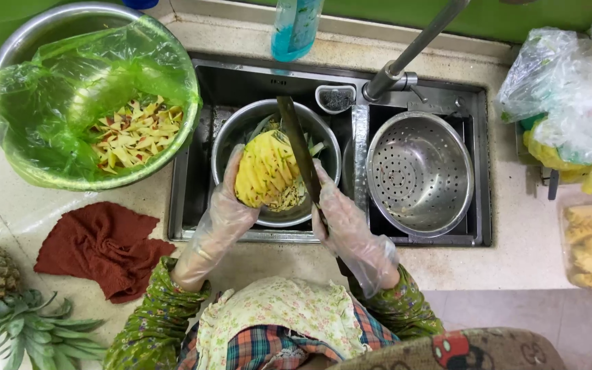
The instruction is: The person slices peeled pineapple with a knife and places the pieces into a colander. Then, the person carves out the eyes of another pineapple with the knife over a bowl in the sink.
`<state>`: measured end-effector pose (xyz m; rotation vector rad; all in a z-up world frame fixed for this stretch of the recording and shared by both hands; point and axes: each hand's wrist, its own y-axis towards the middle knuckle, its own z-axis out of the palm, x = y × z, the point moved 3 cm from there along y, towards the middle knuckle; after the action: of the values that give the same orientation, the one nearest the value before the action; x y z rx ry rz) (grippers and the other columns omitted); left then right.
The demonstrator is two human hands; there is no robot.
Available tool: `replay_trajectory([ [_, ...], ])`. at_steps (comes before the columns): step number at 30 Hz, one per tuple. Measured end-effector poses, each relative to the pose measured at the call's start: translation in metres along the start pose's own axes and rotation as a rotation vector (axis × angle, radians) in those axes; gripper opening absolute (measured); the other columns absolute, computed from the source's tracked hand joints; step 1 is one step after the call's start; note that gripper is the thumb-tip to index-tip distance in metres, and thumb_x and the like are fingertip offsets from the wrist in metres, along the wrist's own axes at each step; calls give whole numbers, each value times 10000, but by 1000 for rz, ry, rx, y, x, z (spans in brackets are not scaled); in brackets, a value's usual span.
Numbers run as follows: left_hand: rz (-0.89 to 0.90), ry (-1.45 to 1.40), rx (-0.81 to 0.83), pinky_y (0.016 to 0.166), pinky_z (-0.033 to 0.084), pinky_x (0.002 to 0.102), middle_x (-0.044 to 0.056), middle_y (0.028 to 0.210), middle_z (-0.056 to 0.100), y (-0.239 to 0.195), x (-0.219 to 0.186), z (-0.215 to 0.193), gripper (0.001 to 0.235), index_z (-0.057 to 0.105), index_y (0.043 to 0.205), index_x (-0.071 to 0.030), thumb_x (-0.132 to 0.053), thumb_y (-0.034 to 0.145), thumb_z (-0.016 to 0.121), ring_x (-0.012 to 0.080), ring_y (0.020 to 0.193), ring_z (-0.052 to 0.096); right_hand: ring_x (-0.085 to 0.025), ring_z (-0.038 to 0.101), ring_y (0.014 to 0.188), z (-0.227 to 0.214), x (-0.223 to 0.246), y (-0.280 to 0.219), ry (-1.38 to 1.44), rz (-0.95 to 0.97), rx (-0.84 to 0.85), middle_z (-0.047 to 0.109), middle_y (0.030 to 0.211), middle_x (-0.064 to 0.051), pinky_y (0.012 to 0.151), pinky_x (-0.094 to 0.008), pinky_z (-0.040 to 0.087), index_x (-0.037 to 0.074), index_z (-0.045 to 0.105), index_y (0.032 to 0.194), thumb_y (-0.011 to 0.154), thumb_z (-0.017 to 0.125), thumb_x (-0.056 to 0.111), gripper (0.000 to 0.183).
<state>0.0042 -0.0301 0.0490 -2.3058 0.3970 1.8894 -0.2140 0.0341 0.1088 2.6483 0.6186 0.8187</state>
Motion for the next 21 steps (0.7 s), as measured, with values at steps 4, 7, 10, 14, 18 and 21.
replay_trajectory([
  [4,200,123,-53,1087,523,355,200,1375,654,4,-12,-5,953,203,1606,-59,4,852,782,297,1278,659,-285,688,970,0,9,-14,45,152,55,521,1422,-254,749,-295,586,-40,316,1543,875,571,-88,716],
  [7,181,173,-43,1079,527,360,192,1358,663,4,-8,-5,942,211,1597,-63,-12,848,780,301,1258,668,-220,658,836,-5,13,-12,158,290,108,616,1257,-158,711,-268,564,16,297,1615,958,536,-79,706],
  [10,189,198,-31,1088,517,370,197,1389,648,3,-7,-4,910,226,1594,-67,1,855,752,313,1283,653,-194,559,801,-18,16,-8,431,354,-17,535,1166,-164,670,-241,502,85,261,1623,1016,467,80,641],
  [14,215,168,-23,1119,504,371,185,1410,646,5,-8,-3,911,217,1608,-70,5,864,736,309,1308,647,-41,385,560,1,12,-20,1213,1037,60,488,887,19,507,-153,398,184,319,1643,1072,407,350,601],
  [18,227,149,-43,1106,490,376,215,1405,624,2,-10,-2,943,225,1588,-86,-5,835,788,326,1307,625,-64,482,589,1,13,-22,1345,1007,47,553,937,-31,497,-161,445,170,279,1709,1117,412,328,627],
  [21,147,108,122,1093,536,343,168,1366,684,-2,-4,-4,998,202,1622,-114,67,760,671,283,1252,682,-339,679,1040,-8,22,4,8,-3,-104,474,1429,-297,846,-296,582,19,152,1617,1001,413,11,669],
])
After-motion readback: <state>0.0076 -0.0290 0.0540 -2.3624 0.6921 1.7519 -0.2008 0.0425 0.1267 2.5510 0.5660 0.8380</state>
